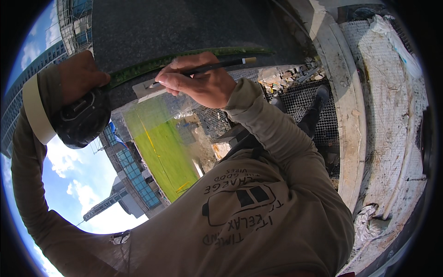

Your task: The person measures a large dark stone tile with a tape measure and marks it with a pencil. The person repeats this process on multiple edges of the tile.

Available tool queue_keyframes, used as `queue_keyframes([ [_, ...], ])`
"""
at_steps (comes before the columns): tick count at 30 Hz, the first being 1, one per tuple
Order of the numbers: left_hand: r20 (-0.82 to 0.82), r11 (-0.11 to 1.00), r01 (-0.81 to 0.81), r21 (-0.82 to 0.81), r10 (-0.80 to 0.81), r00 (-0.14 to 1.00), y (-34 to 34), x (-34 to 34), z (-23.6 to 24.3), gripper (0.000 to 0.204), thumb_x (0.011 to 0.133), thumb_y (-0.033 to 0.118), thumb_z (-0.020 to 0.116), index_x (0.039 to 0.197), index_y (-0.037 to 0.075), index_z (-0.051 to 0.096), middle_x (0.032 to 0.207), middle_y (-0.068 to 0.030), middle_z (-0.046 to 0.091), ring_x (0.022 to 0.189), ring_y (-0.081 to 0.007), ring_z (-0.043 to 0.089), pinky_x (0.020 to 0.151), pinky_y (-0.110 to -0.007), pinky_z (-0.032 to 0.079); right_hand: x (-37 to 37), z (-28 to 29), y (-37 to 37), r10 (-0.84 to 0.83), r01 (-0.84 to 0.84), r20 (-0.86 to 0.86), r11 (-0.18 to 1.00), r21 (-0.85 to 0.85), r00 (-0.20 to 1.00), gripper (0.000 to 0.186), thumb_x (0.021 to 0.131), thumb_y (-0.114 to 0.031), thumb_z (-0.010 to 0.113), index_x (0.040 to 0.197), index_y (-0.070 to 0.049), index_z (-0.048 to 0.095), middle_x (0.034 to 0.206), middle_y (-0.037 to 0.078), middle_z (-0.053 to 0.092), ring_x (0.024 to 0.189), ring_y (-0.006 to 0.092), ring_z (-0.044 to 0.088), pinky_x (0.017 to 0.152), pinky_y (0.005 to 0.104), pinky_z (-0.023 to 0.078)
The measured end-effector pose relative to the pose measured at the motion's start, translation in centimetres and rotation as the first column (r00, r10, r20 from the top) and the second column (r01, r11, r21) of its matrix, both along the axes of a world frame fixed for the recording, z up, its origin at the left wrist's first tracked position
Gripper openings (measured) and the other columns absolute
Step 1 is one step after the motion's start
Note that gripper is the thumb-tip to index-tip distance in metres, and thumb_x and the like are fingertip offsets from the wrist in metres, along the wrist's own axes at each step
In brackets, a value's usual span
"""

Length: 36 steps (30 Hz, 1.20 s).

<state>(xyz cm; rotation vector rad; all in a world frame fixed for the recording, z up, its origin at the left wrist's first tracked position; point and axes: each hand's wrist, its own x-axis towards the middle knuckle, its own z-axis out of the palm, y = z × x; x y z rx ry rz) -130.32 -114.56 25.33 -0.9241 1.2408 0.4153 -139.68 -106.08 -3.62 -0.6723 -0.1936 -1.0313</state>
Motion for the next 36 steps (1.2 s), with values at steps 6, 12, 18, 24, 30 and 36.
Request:
queue_keyframes([
  [6,-0.293,0.980,0.160,-0.120,-0.189,0.937,0.7,1.0,0.6,0.025,0.077,0.010,0.070,0.102,0.010,0.072,0.090,-0.0118,0.055,0.080,-0.0254,0.057,0.069,-0.035,0.046,0.2,-0.1,0.0,-0.022,0.022,0.011,1.000,0.014,1.000,0.030,0.096,-0.026,0.062,0.102,0.003,0.069,0.077,0.010,0.066,0.071,0.0152,0.062,0.065,0.0311,0.055],
  [12,-0.270,0.985,0.121,-0.123,-0.150,0.951,0.7,-0.3,0.8,0.023,0.079,0.011,0.069,0.102,0.012,0.072,0.091,-0.0103,0.055,0.082,-0.0239,0.057,0.071,-0.033,0.046,0.2,0.1,0.1,-0.089,0.089,0.030,0.996,0.019,0.996,0.028,0.096,-0.025,0.062,0.103,0.001,0.069,0.078,0.010,0.067,0.071,0.0164,0.063,0.066,0.0325,0.056],
  [18,-0.206,0.990,0.052,-0.132,-0.078,0.975,0.8,-0.4,0.7,0.025,0.083,0.014,0.068,0.108,0.009,0.071,0.090,-0.0110,0.057,0.083,-0.0235,0.053,0.074,-0.035,0.045,-0.9,-0.4,-0.4,-0.004,0.004,0.028,1.000,-0.001,1.000,0.027,0.098,-0.024,0.059,0.103,0.000,0.069,0.081,0.009,0.067,0.075,0.0161,0.064,0.067,0.0325,0.056],
  [24,-0.238,0.986,0.071,-0.152,-0.106,0.965,1.1,0.3,0.9,0.027,0.083,0.017,0.069,0.108,0.009,0.071,0.089,-0.0106,0.056,0.084,-0.0233,0.052,0.074,-0.034,0.045,-1.2,-0.5,-0.2,-0.010,0.010,0.010,0.996,0.085,1.000,0.027,0.098,-0.024,0.059,0.105,0.000,0.069,0.083,0.008,0.067,0.076,0.0146,0.062,0.069,0.0324,0.055],
  [30,-0.312,0.978,0.119,-0.169,-0.167,0.935,1.0,-0.4,0.7,0.026,0.081,0.016,0.068,0.106,0.008,0.071,0.087,-0.0106,0.056,0.080,-0.0223,0.053,0.072,-0.034,0.045,-1.0,0.1,0.2,-0.015,0.019,-0.088,0.999,0.039,0.996,0.024,0.097,-0.017,0.060,0.110,0.001,0.068,0.093,0.012,0.070,0.083,0.0166,0.066,0.073,0.0302,0.058],
  [36,-0.128,0.963,-0.047,-0.265,0.013,0.992,1.0,-1.2,0.4,0.026,0.081,0.014,0.067,0.106,0.006,0.071,0.087,-0.0110,0.056,0.080,-0.0230,0.053,0.072,-0.033,0.045,-0.2,0.4,0.2,-0.060,0.062,-0.037,0.996,0.064,0.998,0.024,0.097,-0.017,0.060,0.110,0.002,0.068,0.093,0.012,0.070,0.085,0.0168,0.067,0.074,0.0298,0.058],
])
